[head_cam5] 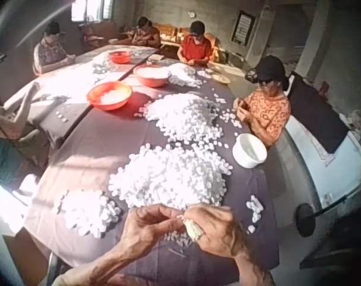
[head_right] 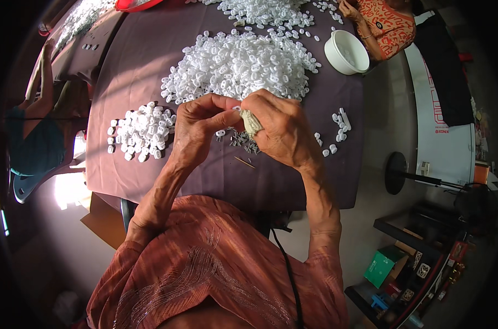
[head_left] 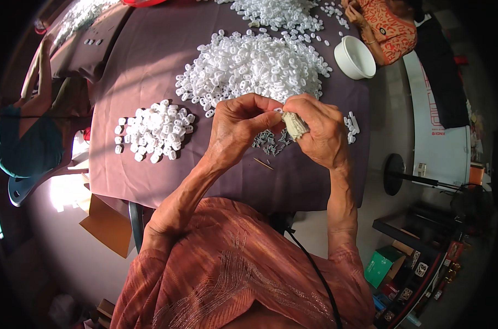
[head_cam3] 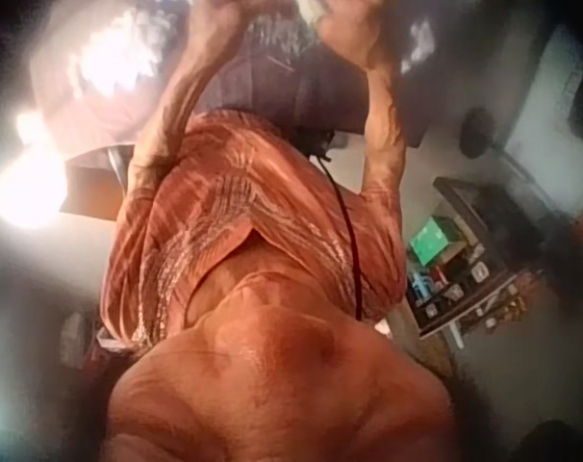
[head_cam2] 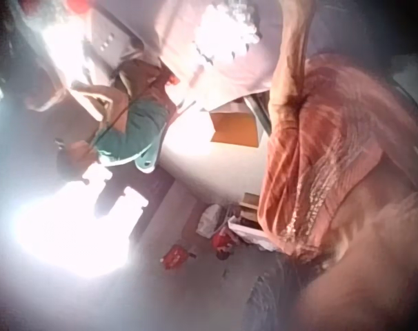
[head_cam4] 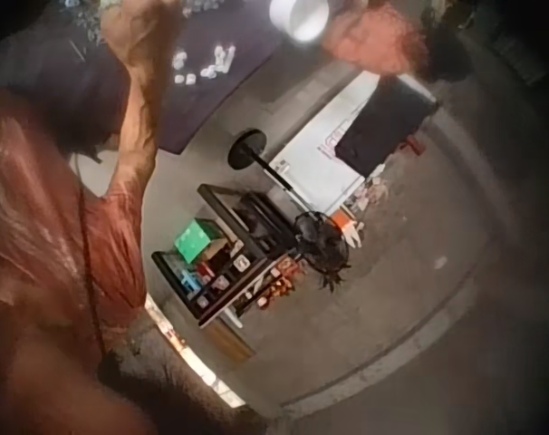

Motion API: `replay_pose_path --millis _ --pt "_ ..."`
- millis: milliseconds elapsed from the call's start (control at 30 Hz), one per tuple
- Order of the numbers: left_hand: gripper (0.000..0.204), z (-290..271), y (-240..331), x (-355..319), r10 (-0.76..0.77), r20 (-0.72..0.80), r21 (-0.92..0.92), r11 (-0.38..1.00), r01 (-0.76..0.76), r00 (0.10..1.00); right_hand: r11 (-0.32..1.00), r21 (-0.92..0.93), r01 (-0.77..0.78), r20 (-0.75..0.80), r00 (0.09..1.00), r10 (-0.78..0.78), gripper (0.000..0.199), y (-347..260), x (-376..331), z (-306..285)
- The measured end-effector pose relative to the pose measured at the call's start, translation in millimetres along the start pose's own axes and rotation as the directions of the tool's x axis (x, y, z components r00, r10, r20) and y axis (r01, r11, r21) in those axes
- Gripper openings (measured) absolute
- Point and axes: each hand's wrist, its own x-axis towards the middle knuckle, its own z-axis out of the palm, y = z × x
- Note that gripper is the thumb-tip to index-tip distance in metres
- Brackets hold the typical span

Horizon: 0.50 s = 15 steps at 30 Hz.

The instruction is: The person assembles plastic cord locks by inserting springs into plastic pieces and pressing the components together by hand.

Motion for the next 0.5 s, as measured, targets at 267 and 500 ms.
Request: replay_pose_path --millis 267,500 --pt "0.012 -9 -13 7 -0.088 -0.044 -0.205 0.976 0.077 0.995 0.979 0.166 -0.121 0.032 0.993 0.117 0.022 18 1 0" --pt "0.014 -18 -15 13 -0.08 -0.09 -0.23 0.971 0.057 0.993 0.895 0.349 -0.279 0.059 0.959 0.276 0.02 36 -11 10"
